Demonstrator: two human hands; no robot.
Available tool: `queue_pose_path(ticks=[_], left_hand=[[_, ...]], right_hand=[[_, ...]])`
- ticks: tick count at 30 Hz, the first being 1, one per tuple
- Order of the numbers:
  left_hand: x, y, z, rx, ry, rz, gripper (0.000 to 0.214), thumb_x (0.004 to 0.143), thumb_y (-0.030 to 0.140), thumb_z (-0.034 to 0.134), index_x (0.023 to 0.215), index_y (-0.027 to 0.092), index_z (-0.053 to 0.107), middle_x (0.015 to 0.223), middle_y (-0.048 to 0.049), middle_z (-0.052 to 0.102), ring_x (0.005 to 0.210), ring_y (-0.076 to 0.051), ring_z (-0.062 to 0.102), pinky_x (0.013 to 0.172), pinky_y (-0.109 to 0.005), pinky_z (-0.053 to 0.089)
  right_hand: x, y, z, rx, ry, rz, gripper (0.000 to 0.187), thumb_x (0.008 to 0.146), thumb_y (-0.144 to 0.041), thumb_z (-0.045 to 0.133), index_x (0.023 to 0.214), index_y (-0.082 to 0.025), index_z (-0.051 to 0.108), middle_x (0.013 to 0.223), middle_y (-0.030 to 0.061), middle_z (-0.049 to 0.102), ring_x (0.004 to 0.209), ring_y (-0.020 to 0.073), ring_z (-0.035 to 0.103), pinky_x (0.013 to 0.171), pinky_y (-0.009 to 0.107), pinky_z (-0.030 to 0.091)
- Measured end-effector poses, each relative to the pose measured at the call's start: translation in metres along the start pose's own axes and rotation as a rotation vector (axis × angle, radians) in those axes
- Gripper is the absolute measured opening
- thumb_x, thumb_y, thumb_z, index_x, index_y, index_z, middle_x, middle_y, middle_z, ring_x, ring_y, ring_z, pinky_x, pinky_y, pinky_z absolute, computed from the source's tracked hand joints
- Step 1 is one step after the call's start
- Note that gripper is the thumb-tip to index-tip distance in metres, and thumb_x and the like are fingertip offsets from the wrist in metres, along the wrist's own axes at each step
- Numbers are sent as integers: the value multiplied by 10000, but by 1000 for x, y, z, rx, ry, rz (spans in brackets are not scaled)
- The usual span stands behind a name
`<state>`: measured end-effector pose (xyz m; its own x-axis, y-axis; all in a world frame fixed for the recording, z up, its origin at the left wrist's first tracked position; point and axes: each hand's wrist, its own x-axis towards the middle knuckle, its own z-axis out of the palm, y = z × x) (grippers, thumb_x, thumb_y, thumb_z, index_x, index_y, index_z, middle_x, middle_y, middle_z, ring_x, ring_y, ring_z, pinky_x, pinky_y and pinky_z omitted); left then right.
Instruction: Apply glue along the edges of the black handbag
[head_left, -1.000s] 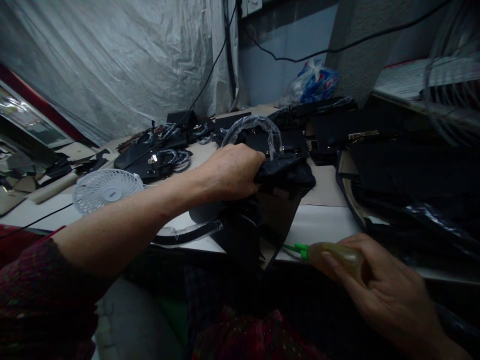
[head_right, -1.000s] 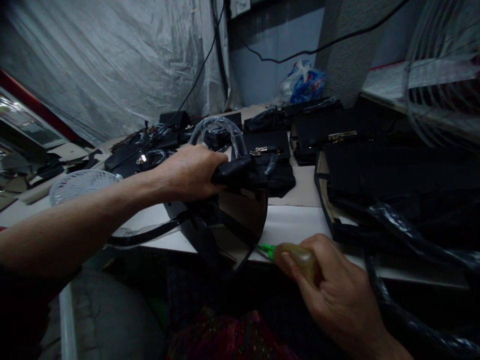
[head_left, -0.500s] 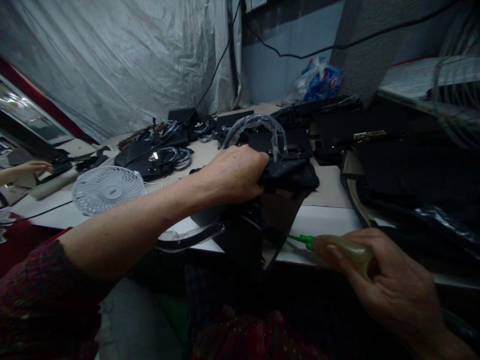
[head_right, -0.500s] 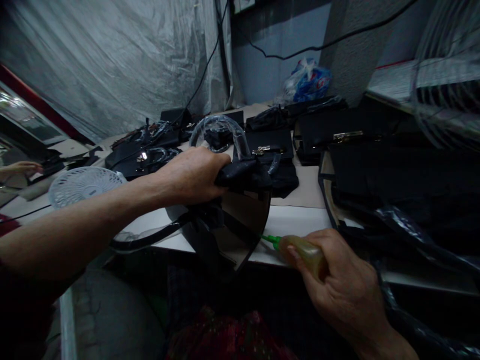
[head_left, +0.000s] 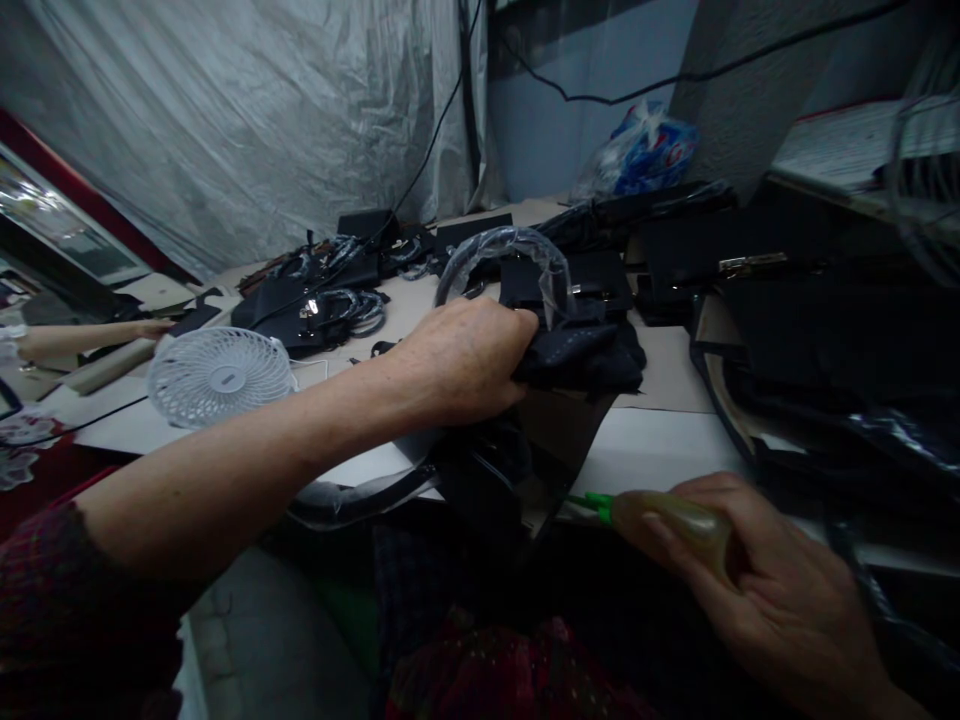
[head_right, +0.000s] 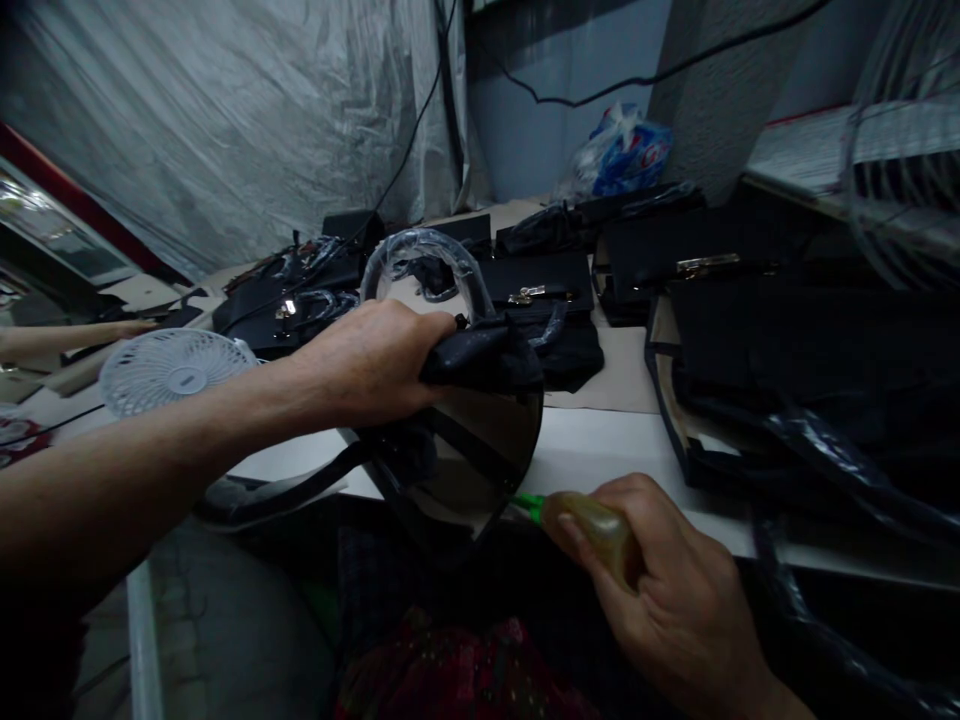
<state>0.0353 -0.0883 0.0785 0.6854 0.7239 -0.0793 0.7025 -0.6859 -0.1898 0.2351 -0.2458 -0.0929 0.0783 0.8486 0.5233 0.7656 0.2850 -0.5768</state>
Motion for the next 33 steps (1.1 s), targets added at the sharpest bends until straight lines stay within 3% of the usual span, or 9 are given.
queue_pose_path(ticks=[2,6,11,15,20,24,28,33], left_hand=[[-1,0,-1,5,-18,-5,357,796,305,615,1130,186,656,1006,-110,702,990,-300,674,851,-376,532],[-4,-1,-3,18,-33,-18,360,794,308,617,1130,185,658,998,-112,704,983,-297,675,840,-369,534],[-7,-1,-4,21,-48,-20,370,782,306,632,1127,179,670,1000,-119,705,967,-288,680,812,-353,539],[-9,1,-4,36,-37,-23,360,779,283,630,1120,180,679,983,-110,710,948,-280,689,797,-342,542],[-14,3,-4,56,-12,-37,314,788,278,624,1078,181,693,938,-101,715,889,-263,699,740,-311,531],[-16,1,-5,34,-18,-30,294,787,282,625,1056,186,696,883,-87,710,840,-256,697,688,-298,509],[-24,-1,-8,-30,-65,-32,267,781,277,631,1021,185,704,806,-64,700,766,-234,681,642,-280,477],[-43,-1,-8,-156,-141,-90,152,787,267,620,895,194,699,728,-29,675,641,-183,631,561,-255,417]], right_hand=[[-2,-2,0,-20,29,8,265,986,-510,562,918,-254,568,756,-27,626,546,138,602,477,258,446],[-5,-4,-1,49,-69,8,272,996,-508,533,893,-259,571,734,-33,618,507,132,580,425,253,436],[-4,1,0,-43,43,16,291,991,-540,538,930,-257,564,781,-10,632,570,161,611,483,281,460],[-3,2,1,48,-63,-79,203,1023,-442,516,942,-262,566,782,-22,627,566,134,604,480,246,463],[-4,1,0,-17,49,-69,242,1006,-474,547,943,-242,579,812,13,640,602,163,614,524,273,491],[-5,-1,-2,90,-76,-114,186,1026,-412,522,943,-254,578,778,-19,627,555,123,599,469,236,454],[-8,0,-3,50,-16,-71,205,1012,-431,537,937,-247,584,804,-7,641,576,130,620,480,247,455],[-11,2,-2,101,-75,-66,155,1002,-404,553,969,-261,602,812,-13,654,570,129,624,468,241,458]])
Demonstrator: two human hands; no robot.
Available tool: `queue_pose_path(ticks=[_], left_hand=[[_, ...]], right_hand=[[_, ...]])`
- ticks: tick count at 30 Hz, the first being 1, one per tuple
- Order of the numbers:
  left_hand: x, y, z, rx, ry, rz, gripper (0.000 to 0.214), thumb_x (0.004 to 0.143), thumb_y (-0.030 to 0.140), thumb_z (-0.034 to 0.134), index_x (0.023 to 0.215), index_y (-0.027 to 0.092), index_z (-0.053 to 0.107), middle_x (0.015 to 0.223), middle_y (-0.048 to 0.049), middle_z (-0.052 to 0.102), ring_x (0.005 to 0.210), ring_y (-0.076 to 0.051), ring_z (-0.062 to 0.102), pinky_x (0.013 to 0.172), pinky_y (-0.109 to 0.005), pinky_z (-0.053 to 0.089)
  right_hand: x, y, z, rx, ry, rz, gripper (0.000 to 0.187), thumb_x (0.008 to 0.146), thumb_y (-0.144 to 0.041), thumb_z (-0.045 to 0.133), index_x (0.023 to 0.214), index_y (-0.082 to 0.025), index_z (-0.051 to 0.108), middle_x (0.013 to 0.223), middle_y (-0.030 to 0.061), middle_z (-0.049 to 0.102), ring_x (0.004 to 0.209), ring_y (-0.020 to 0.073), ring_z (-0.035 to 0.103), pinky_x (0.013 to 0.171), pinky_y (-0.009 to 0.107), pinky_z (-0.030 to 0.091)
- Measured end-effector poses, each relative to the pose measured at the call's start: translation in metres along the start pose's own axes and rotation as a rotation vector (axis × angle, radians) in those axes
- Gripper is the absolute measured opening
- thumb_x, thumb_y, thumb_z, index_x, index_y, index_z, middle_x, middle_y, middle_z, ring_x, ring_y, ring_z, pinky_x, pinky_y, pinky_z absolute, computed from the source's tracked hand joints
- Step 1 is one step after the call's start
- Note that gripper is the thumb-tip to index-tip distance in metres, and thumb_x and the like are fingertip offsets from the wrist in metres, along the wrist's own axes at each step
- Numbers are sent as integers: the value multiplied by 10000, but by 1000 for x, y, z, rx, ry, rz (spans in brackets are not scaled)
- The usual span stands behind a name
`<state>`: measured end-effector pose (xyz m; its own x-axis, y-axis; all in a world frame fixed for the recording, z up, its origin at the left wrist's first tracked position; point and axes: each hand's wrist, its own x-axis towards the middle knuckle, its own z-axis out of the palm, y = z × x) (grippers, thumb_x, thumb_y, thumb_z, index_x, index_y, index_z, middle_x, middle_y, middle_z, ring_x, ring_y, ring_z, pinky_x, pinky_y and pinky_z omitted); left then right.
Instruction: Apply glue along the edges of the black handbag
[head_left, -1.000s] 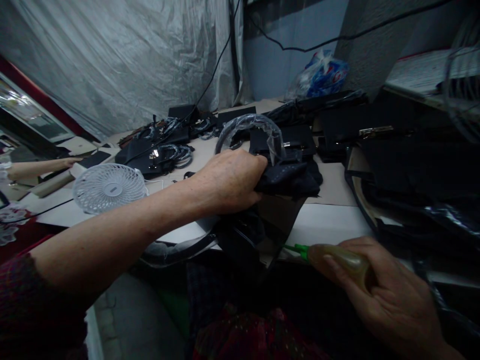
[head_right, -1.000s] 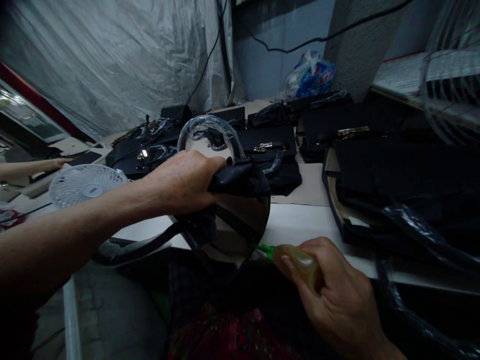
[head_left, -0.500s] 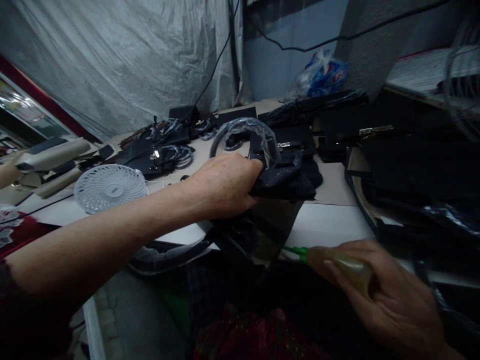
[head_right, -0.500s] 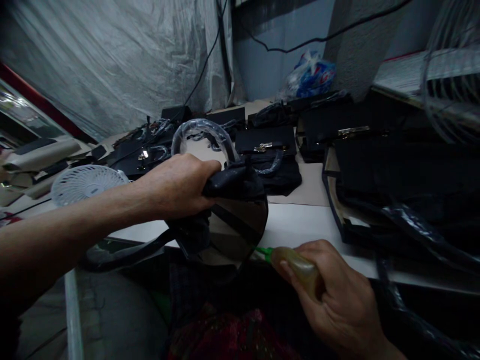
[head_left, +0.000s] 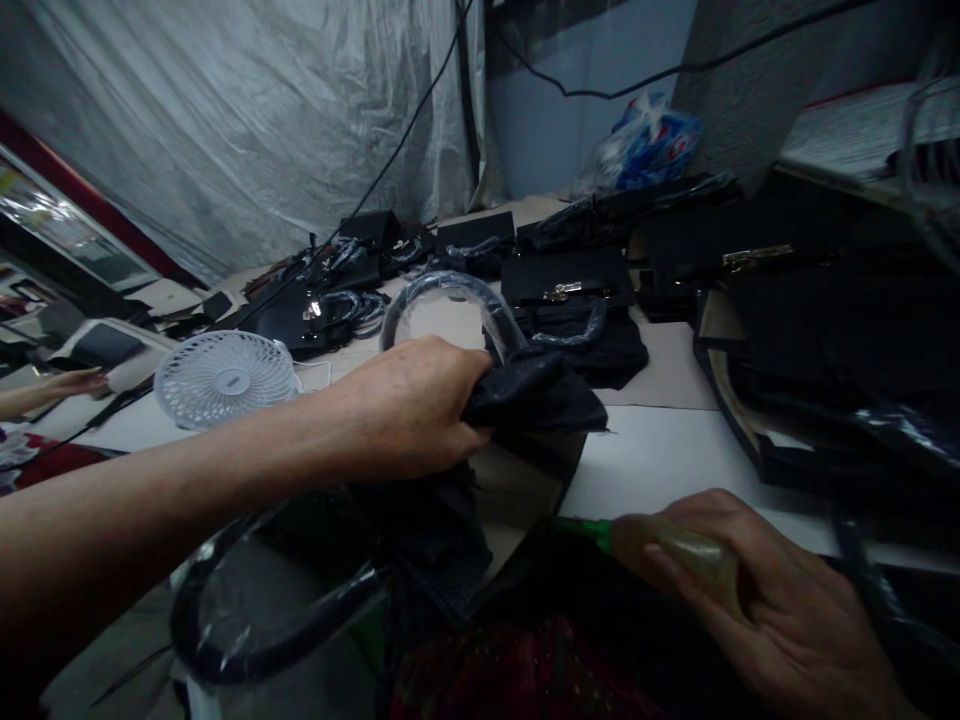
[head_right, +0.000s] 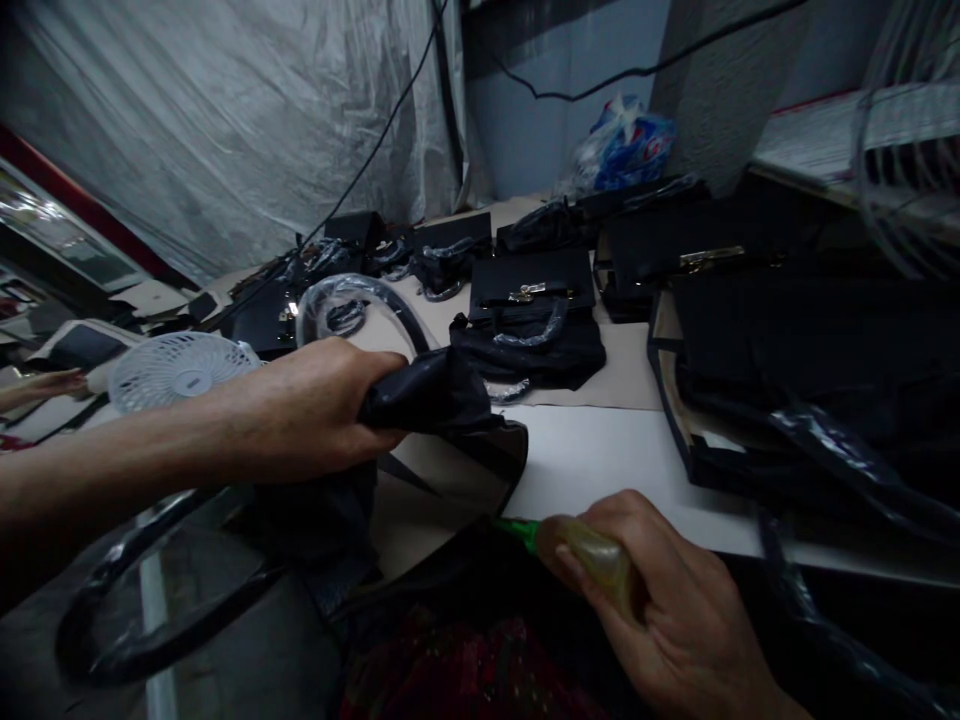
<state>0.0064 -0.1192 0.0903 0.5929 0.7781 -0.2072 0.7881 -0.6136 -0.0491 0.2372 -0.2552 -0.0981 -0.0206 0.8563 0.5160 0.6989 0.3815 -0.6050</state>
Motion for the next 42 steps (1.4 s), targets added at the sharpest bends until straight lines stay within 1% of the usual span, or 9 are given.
queue_pose_path(ticks=[3,6,10,15,18,22,30,39,42], left_hand=[[-11,-1,3,-43,-39,-31,105,782,269,624,846,204,677,710,-16,660,608,-168,609,518,-248,377],[-18,-1,6,-36,-57,-65,94,765,263,634,834,205,663,678,-10,640,573,-162,589,495,-248,348],[-22,1,10,-21,-31,-75,77,750,258,625,806,207,641,645,-6,619,543,-159,571,483,-252,325],[-30,5,19,-85,-19,-78,37,733,231,604,761,213,588,644,4,619,543,-154,569,497,-248,331],[-39,5,28,-151,-14,-105,37,730,224,586,764,217,574,669,7,632,554,-152,572,505,-248,340],[-49,2,44,-272,19,-122,53,740,229,568,791,220,572,718,8,653,602,-159,594,525,-252,370],[-62,8,70,-414,95,-116,88,754,171,536,821,197,588,805,-30,690,702,-173,626,599,-265,442],[-62,10,77,-394,191,-179,48,782,205,534,802,207,578,702,-11,666,598,-175,606,548,-278,411],[-59,11,80,-426,172,-166,57,797,212,531,793,204,587,735,-24,680,632,-179,618,557,-276,415]], right_hand=[[3,-3,0,-13,64,18,204,996,-452,557,941,-261,604,794,-6,650,559,134,617,448,247,449],[6,-4,-1,26,8,5,216,1006,-463,532,927,-274,598,768,-19,634,542,125,601,439,234,458],[5,3,-1,-18,60,3,216,995,-470,546,944,-265,594,803,-2,637,571,141,614,504,256,506],[4,9,-3,24,-20,-28,154,1008,-418,524,983,-281,590,826,-6,644,600,143,627,495,253,500],[5,11,-5,-32,64,-16,190,1002,-453,532,976,-274,591,843,11,654,607,165,631,511,281,502],[6,14,-5,19,-24,-24,124,1007,-390,532,999,-288,602,852,-1,662,611,158,631,485,264,476],[11,12,-5,62,-46,18,109,988,-384,570,979,-287,619,859,-14,662,652,157,632,528,276,475],[10,12,-6,-53,130,157,268,972,-542,553,966,-276,591,865,34,652,663,230,634,552,375,471],[10,12,-7,-27,118,147,226,983,-501,552,977,-277,576,866,23,645,668,214,629,570,360,481]])
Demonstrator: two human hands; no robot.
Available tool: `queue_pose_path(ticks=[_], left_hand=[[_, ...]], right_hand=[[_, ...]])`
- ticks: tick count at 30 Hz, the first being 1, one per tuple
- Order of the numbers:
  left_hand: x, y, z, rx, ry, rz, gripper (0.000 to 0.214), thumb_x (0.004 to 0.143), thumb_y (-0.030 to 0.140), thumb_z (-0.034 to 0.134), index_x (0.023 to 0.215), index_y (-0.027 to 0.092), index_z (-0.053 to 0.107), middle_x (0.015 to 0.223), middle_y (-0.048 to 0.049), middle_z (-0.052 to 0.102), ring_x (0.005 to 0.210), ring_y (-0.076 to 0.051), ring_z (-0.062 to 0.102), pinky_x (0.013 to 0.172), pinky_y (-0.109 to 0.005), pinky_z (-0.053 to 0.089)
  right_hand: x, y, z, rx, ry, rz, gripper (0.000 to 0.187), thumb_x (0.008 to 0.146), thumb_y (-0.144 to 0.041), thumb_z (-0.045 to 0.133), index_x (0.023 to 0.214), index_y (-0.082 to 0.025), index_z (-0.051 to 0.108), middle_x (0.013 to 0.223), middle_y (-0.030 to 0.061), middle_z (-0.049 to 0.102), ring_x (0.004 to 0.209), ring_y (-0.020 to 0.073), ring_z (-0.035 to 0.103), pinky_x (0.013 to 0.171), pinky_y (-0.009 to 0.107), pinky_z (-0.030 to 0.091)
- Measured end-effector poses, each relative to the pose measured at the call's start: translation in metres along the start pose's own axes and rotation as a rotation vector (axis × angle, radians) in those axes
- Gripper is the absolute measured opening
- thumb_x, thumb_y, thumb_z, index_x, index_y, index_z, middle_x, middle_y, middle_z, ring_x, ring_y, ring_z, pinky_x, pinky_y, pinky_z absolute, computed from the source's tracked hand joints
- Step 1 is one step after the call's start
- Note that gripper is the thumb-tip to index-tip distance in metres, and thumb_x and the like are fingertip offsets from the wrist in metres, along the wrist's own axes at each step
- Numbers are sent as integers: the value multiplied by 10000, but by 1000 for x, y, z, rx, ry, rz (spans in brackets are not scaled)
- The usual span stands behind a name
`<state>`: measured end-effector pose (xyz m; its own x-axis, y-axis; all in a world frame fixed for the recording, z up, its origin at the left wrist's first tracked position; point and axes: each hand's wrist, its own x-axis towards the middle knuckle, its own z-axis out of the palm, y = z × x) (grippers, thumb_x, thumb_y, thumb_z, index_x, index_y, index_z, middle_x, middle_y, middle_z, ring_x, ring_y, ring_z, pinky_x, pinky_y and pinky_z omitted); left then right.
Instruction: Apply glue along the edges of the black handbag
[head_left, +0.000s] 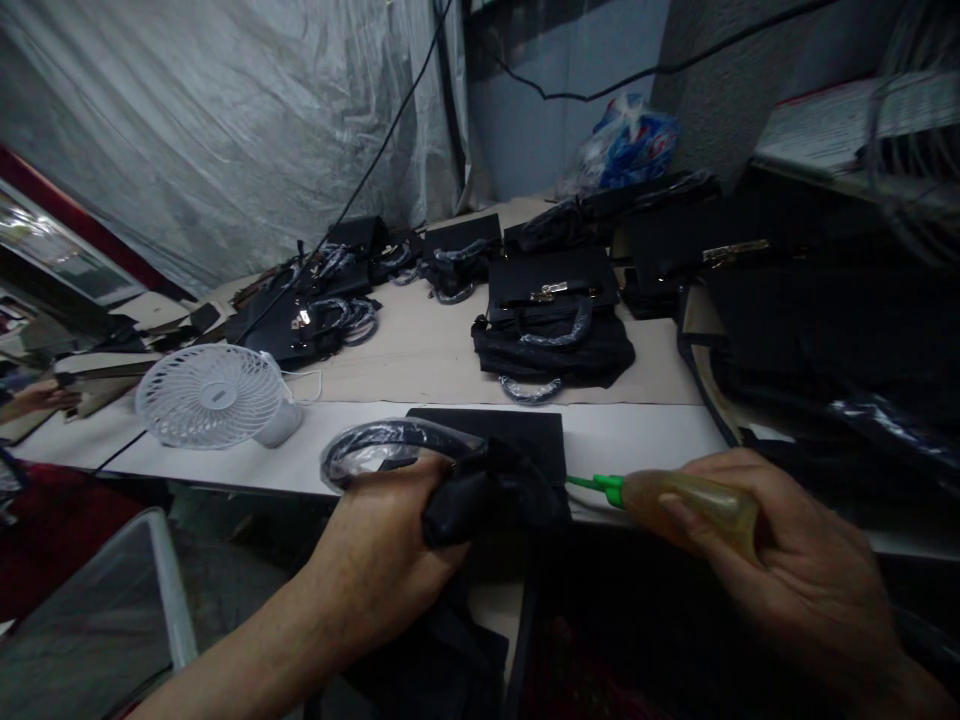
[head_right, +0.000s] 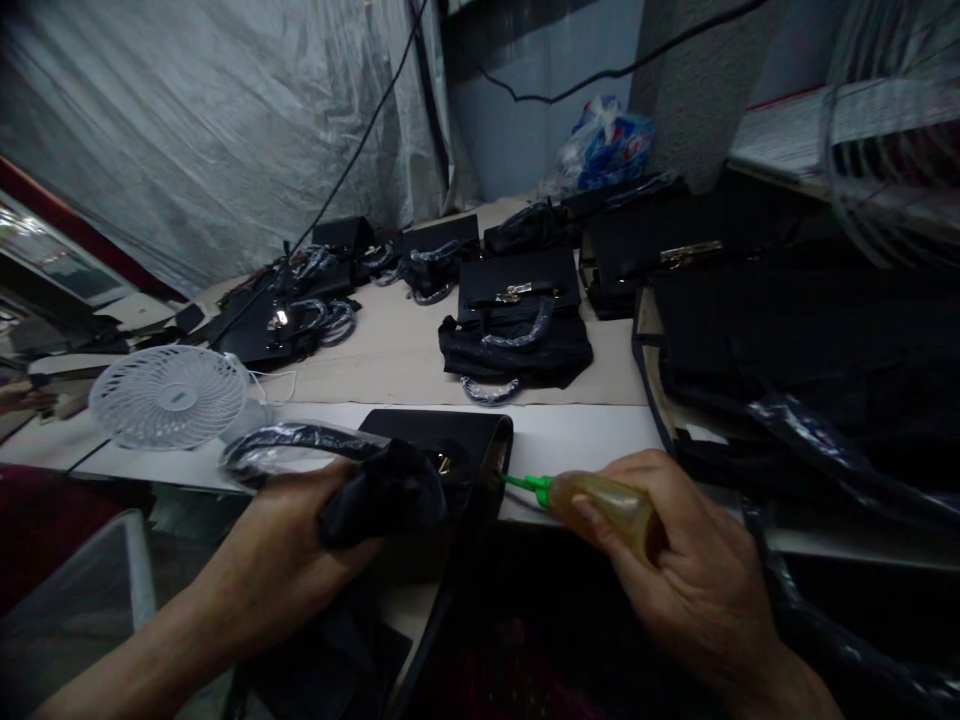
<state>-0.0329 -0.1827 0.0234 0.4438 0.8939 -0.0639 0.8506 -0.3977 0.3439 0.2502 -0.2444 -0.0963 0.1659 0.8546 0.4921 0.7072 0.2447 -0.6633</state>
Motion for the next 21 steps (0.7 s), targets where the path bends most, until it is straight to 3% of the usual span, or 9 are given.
queue_pose_path(ticks=[4,9,13,18,21], left_hand=[[-2,-2,3,-68,-19,-12,70,801,195,523,782,197,590,727,-13,670,618,-159,598,560,-262,415],[-6,-4,0,-127,-75,-38,95,824,197,522,742,195,572,674,11,631,594,-140,562,552,-249,404],[-4,-4,-2,-122,-81,-51,91,828,218,548,741,195,564,665,19,621,590,-137,559,541,-245,395],[-3,-3,0,-131,-86,-64,92,823,218,562,733,197,556,656,26,606,593,-135,559,545,-239,401],[-2,-3,1,-126,-86,-66,104,829,224,558,729,196,561,650,23,604,589,-136,556,543,-238,400]], right_hand=[[-3,2,1,99,-141,-134,84,991,-373,571,993,-291,586,877,-1,648,693,175,637,561,299,486],[-5,4,2,44,-28,-96,105,983,-384,580,1014,-283,576,906,17,645,731,196,635,593,319,491],[-3,3,1,104,-152,-106,82,987,-372,578,990,-290,577,876,1,634,676,177,619,561,307,478],[-3,4,2,64,-20,-65,98,972,-379,594,997,-285,581,901,18,638,721,200,630,597,326,487],[-2,5,2,97,-61,-56,104,958,-377,599,957,-273,601,865,9,645,685,185,626,575,310,481]])
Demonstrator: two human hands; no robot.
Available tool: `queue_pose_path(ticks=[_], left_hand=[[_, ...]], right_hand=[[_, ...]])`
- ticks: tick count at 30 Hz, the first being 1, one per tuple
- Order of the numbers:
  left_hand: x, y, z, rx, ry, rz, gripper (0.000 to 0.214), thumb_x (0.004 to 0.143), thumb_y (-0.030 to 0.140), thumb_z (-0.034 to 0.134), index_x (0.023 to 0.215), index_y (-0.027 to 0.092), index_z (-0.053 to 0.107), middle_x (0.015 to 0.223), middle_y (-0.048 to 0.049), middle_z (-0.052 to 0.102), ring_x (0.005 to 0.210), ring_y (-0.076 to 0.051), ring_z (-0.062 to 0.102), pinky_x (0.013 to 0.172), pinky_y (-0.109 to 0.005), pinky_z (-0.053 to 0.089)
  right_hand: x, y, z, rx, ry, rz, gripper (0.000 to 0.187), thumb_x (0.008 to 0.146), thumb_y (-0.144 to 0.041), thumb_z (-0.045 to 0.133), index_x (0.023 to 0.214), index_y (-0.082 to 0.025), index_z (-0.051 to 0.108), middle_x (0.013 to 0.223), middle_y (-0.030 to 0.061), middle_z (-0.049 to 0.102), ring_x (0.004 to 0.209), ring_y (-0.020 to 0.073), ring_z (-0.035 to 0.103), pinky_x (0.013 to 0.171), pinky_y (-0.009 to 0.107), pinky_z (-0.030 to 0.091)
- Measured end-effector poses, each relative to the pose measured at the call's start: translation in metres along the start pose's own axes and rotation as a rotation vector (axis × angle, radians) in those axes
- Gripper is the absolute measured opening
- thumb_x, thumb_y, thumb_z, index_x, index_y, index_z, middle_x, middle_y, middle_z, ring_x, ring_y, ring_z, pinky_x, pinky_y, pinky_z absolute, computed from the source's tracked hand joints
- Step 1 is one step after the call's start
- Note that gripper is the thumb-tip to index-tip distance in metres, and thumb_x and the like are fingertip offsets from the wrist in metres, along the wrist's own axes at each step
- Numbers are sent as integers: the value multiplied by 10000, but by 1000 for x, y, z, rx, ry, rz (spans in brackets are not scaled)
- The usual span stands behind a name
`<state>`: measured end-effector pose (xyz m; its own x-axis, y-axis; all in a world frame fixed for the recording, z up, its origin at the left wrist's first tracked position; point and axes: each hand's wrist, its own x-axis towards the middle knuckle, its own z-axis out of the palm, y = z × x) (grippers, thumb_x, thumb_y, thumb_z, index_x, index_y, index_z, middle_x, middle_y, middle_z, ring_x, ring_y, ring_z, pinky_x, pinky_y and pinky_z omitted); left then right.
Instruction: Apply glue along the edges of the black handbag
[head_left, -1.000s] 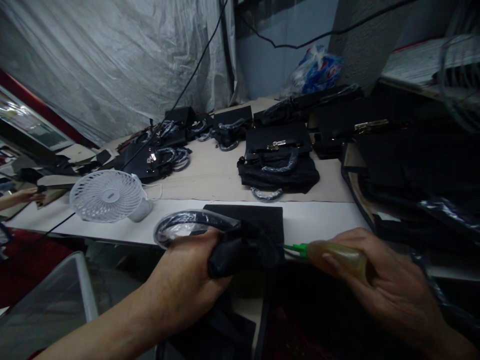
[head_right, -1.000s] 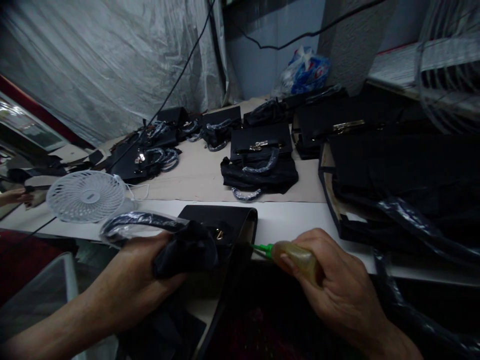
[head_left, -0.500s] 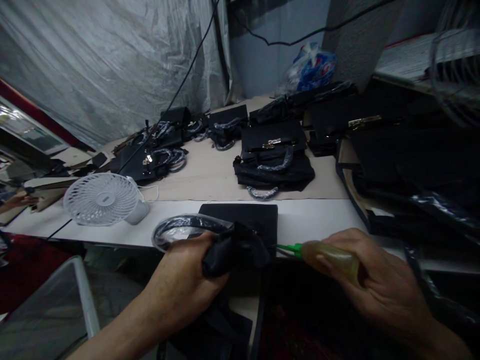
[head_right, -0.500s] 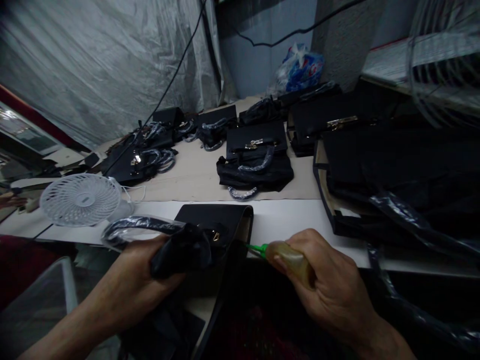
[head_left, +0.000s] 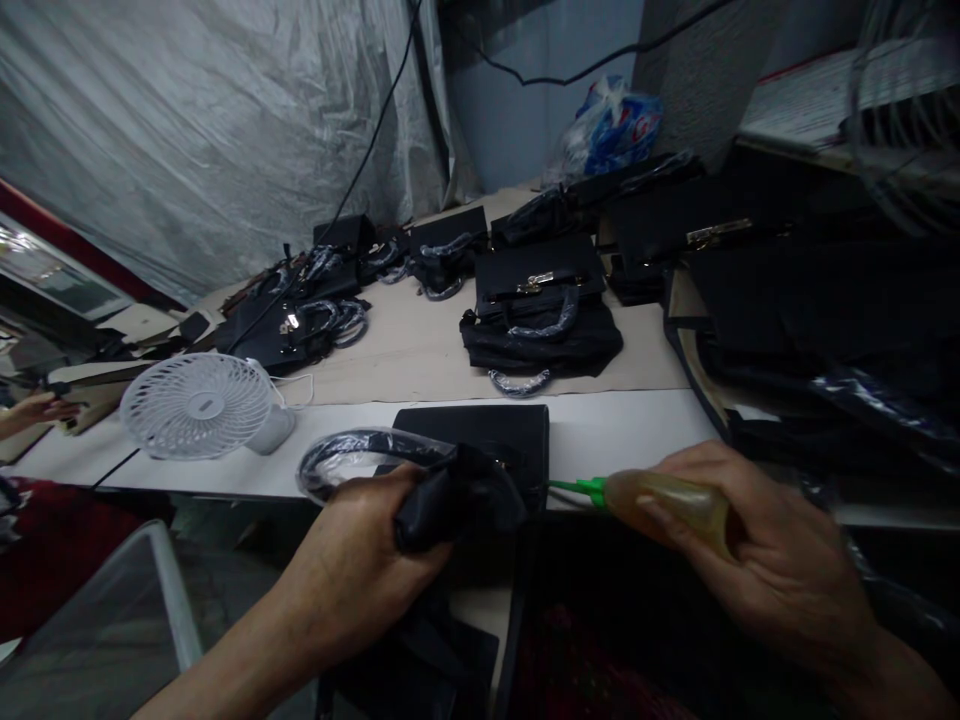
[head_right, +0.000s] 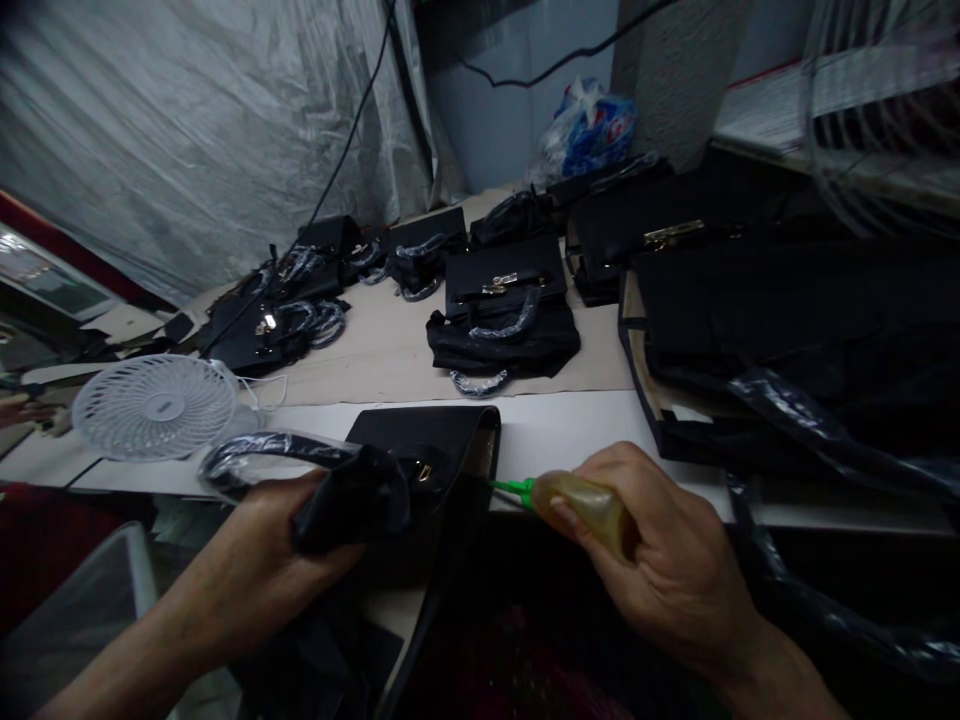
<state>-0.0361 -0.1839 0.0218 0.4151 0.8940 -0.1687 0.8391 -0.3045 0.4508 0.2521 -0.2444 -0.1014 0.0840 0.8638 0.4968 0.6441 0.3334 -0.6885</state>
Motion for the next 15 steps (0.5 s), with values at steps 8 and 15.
queue_pose_path(ticks=[8,15], left_hand=[[-1,0,-1,38,-36,3,79,811,206,542,738,195,572,647,20,612,587,-138,557,543,-230,412],[0,0,-2,44,-31,7,80,805,209,542,738,198,584,622,23,607,571,-137,555,547,-226,424]], right_hand=[[-1,0,-1,124,-121,138,176,959,-411,592,899,-246,612,828,-10,641,666,159,611,553,261,491],[-7,-3,-1,203,-225,108,163,973,-404,583,918,-255,621,824,-7,633,655,156,607,531,257,486]])
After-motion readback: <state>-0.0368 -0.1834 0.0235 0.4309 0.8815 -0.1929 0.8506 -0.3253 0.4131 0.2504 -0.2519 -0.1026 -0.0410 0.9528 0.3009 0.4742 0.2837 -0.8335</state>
